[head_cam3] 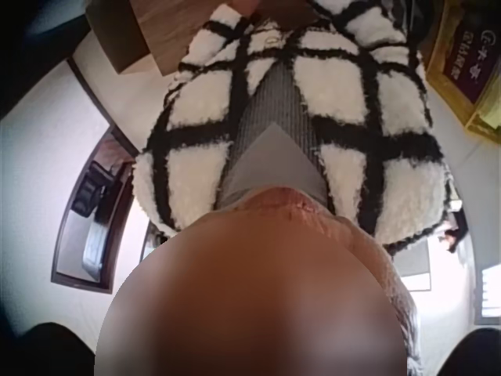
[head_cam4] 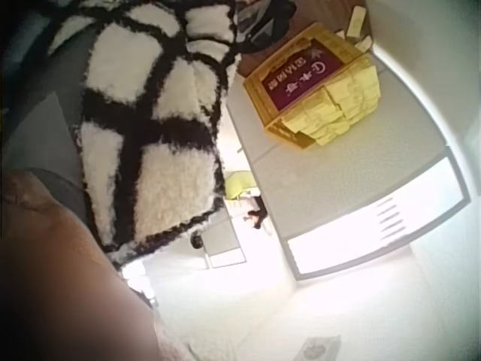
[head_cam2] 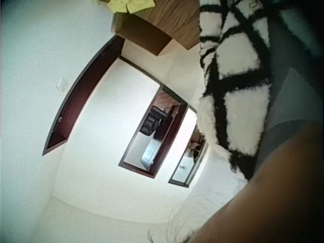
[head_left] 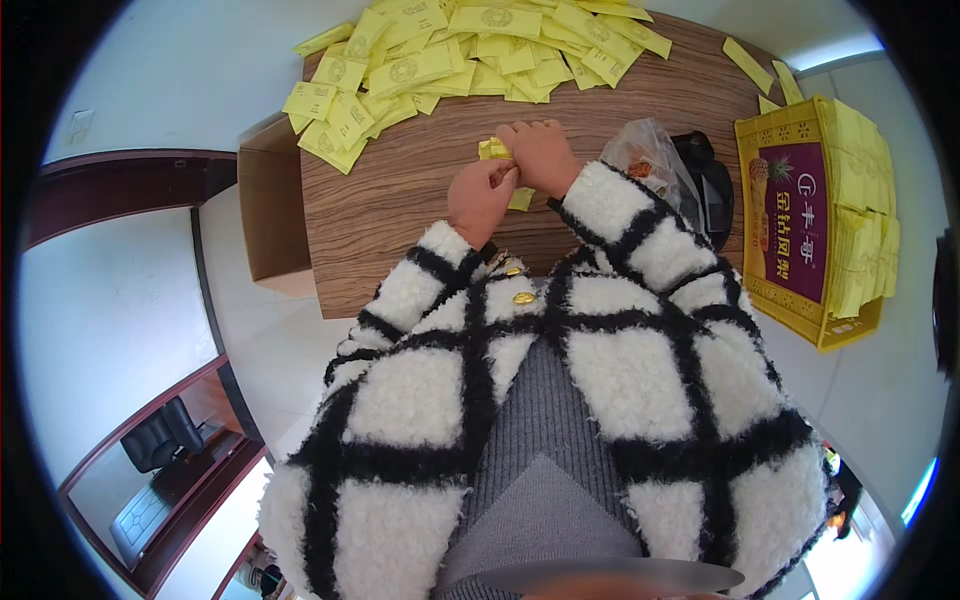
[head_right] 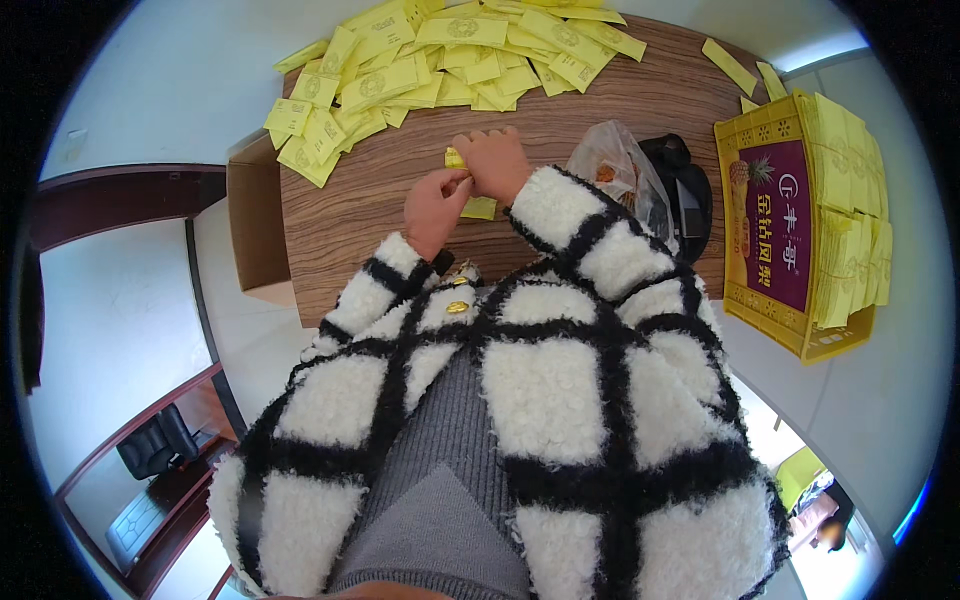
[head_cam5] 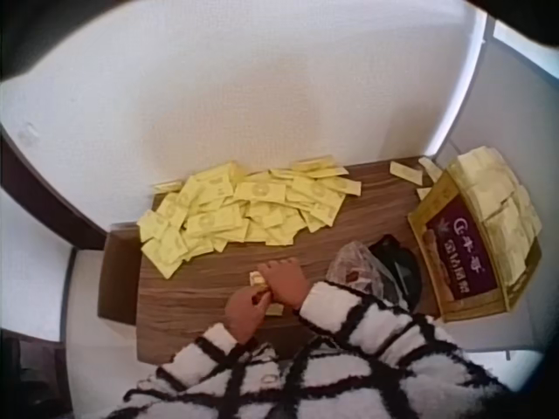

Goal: Folding yellow papers and stacking them neatly on a table.

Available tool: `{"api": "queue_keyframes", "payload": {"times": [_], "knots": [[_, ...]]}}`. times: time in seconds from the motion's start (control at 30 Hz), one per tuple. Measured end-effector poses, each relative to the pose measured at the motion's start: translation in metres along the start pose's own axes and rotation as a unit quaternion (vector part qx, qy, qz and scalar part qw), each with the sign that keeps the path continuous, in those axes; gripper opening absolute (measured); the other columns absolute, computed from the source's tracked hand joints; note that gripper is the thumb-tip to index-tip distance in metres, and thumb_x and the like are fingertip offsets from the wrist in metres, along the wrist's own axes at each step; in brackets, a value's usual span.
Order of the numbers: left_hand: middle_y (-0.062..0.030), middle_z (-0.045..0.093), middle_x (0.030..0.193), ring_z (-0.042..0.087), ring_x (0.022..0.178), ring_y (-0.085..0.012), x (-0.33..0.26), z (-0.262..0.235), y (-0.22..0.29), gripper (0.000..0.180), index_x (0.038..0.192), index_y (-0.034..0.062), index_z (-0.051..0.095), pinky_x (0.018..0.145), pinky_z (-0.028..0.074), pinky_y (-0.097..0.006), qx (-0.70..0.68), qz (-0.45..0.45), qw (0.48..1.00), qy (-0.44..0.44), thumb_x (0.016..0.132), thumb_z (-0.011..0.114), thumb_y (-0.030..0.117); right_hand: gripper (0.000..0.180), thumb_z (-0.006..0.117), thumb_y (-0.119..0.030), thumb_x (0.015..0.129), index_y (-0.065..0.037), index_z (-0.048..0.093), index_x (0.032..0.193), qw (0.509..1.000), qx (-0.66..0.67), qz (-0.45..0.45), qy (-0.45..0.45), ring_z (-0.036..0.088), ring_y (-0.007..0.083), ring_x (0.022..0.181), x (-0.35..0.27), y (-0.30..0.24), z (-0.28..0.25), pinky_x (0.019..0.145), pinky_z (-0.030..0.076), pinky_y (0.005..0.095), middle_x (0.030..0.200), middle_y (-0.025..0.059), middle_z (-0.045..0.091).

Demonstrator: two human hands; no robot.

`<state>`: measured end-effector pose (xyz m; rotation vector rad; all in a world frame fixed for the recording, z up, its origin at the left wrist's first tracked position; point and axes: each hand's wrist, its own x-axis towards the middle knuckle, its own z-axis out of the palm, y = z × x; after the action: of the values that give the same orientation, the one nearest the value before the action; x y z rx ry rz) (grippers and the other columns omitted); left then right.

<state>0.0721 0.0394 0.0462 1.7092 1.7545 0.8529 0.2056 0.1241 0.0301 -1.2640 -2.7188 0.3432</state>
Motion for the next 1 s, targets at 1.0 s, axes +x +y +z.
{"api": "queue_keyframes", "payload": {"times": [1.0], "knots": [[0.0057,0.050,0.058,0.047,0.052,-0.0104,0.032,0.034,-0.130,0.030,0.066,0.0152,0.054,0.047,0.037,-0.023,-0.542,-0.464,0.697,-0.077,0.093,0.063,0.025,0.059,0.084,-0.026,0.062,-0.011,0.052,0.109,0.997,0.038,-0.039,-0.061,0.063,0.0305,0.102,-0.003,-0.006,-0.012,0.107,0.029,0.0596,0.098,0.0092,0.066]]}}
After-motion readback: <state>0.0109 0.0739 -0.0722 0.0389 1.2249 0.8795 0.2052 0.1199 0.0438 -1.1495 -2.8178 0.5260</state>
